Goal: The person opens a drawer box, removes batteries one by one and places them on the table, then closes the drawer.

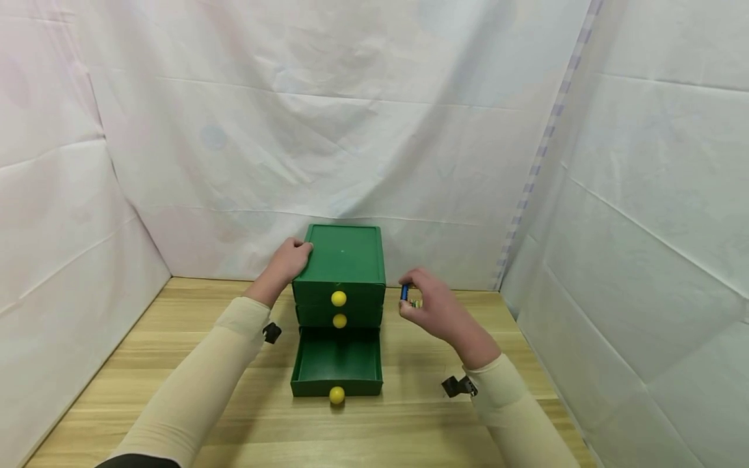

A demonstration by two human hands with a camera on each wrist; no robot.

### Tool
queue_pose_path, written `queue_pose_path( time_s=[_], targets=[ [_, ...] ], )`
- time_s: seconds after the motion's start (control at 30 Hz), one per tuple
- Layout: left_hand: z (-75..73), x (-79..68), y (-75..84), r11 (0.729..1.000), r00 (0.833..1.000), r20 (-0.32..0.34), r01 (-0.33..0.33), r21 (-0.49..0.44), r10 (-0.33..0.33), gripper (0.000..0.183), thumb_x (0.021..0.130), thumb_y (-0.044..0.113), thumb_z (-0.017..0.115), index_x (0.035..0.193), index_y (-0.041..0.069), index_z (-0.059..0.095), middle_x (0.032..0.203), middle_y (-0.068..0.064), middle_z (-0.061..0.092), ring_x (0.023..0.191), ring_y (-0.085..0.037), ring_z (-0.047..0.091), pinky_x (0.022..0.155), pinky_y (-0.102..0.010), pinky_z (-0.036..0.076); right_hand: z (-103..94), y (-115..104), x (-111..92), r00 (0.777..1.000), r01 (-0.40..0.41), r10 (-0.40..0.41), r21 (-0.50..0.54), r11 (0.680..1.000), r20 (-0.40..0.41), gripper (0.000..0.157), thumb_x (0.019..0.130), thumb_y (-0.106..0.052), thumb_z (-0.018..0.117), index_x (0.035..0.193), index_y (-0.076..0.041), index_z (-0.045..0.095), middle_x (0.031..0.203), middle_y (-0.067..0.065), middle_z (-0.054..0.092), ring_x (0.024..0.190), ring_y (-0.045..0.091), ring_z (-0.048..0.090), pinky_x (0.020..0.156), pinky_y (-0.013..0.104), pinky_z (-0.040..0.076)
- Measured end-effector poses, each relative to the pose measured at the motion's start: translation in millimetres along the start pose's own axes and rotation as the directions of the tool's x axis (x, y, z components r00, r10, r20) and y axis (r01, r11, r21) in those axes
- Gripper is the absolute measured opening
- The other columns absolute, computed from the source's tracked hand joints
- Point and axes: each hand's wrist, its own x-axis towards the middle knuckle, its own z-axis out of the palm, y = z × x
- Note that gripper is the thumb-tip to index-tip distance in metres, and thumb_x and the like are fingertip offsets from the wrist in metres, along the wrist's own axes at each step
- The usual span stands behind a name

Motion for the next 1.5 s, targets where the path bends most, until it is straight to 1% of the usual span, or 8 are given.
queue_pose_path(
  time_s=[0.1,0.4,0.63,0.73,0.9,1.1,1.27,1.5],
  targets=[
    [-0.3,0.0,0.0,1.0,1.0,-0.001,0.0,0.0,0.0,0.059,0.116,0.046,0.04,0.155,0.002,0.046,0.153,-0.021,0.052,0.125,-0.037,0.055,0.105,-0.055,0.049,-1.0,8.3,0.2,1.0,-0.027,0.027,0.0,1.0,-0.009,0.035,0.095,0.001,0.08,0.128,-0.001,0.069,0.123,0.012,0.068,0.115,0.033,0.07,0.098,0.057,0.059],
    [1.2,1.3,-0.6,1.0,1.0,-0.012,-0.008,0.002,0.008,0.06,0.116,0.046,0.041,0.156,0.002,0.046,0.155,-0.022,0.051,0.127,-0.038,0.055,0.106,-0.056,0.049,2.8,36.1,-1.1,0.994,-0.108,0.107,0.029,0.994,0.011,0.035,0.097,-0.001,0.079,0.131,0.0,0.069,0.126,0.016,0.067,0.117,0.039,0.068,0.1,0.059,0.057],
    [1.9,2.9,-1.2,1.0,1.0,-0.018,-0.01,0.002,0.01,0.061,0.116,0.046,0.041,0.157,0.002,0.045,0.157,-0.022,0.05,0.127,-0.038,0.055,0.106,-0.056,0.049,7.2,58.2,-0.7,0.989,-0.149,0.149,0.007,0.989,0.018,0.035,0.099,-0.004,0.079,0.133,0.0,0.069,0.127,0.015,0.067,0.118,0.04,0.068,0.101,0.059,0.056],
    [1.9,2.6,-1.1,1.0,1.0,-0.017,-0.012,0.008,0.013,0.06,0.116,0.046,0.04,0.157,0.002,0.045,0.156,-0.022,0.051,0.126,-0.038,0.055,0.106,-0.056,0.049,7.1,63.2,0.0,0.983,-0.182,0.181,0.007,0.983,0.032,0.036,0.1,-0.006,0.079,0.134,0.0,0.068,0.129,0.016,0.067,0.12,0.043,0.067,0.102,0.061,0.055],
    [2.0,1.9,-1.4,1.0,1.0,-0.016,-0.013,0.015,0.014,0.06,0.115,0.046,0.04,0.155,0.002,0.046,0.154,-0.021,0.052,0.124,-0.037,0.056,0.105,-0.055,0.049,8.9,71.5,1.5,0.978,-0.205,0.205,0.005,0.979,0.046,0.036,0.1,-0.007,0.079,0.134,0.001,0.068,0.129,0.018,0.066,0.121,0.046,0.067,0.103,0.061,0.055],
    [1.4,2.0,-1.3,1.0,1.0,-0.018,-0.01,0.012,0.011,0.059,0.116,0.046,0.04,0.155,0.002,0.046,0.154,-0.022,0.052,0.125,-0.038,0.056,0.105,-0.055,0.049,10.9,79.9,3.1,0.971,-0.233,0.233,-0.007,0.972,0.049,0.037,0.1,-0.009,0.079,0.134,0.001,0.068,0.13,0.018,0.066,0.121,0.044,0.066,0.103,0.062,0.054],
    [1.9,1.1,-1.3,1.0,1.0,-0.021,-0.012,0.014,0.012,0.059,0.116,0.046,0.04,0.155,0.002,0.046,0.154,-0.022,0.052,0.125,-0.038,0.056,0.105,-0.055,0.049,11.2,86.8,4.8,0.971,-0.231,0.232,-0.021,0.973,0.051,0.039,0.1,-0.008,0.078,0.135,0.002,0.067,0.132,0.019,0.066,0.123,0.044,0.066,0.105,0.063,0.053],
    [1.1,-0.5,-0.8,1.0,1.0,-0.01,-0.015,-0.004,0.015,0.057,0.116,0.043,0.04,0.152,0.001,0.048,0.15,-0.023,0.053,0.121,-0.037,0.056,0.103,-0.054,0.05,9.5,92.2,6.5,0.96,-0.27,0.269,0.001,0.963,0.074,0.041,0.1,-0.008,0.077,0.138,0.001,0.066,0.137,0.02,0.064,0.128,0.047,0.063,0.107,0.064,0.052]
  ],
)
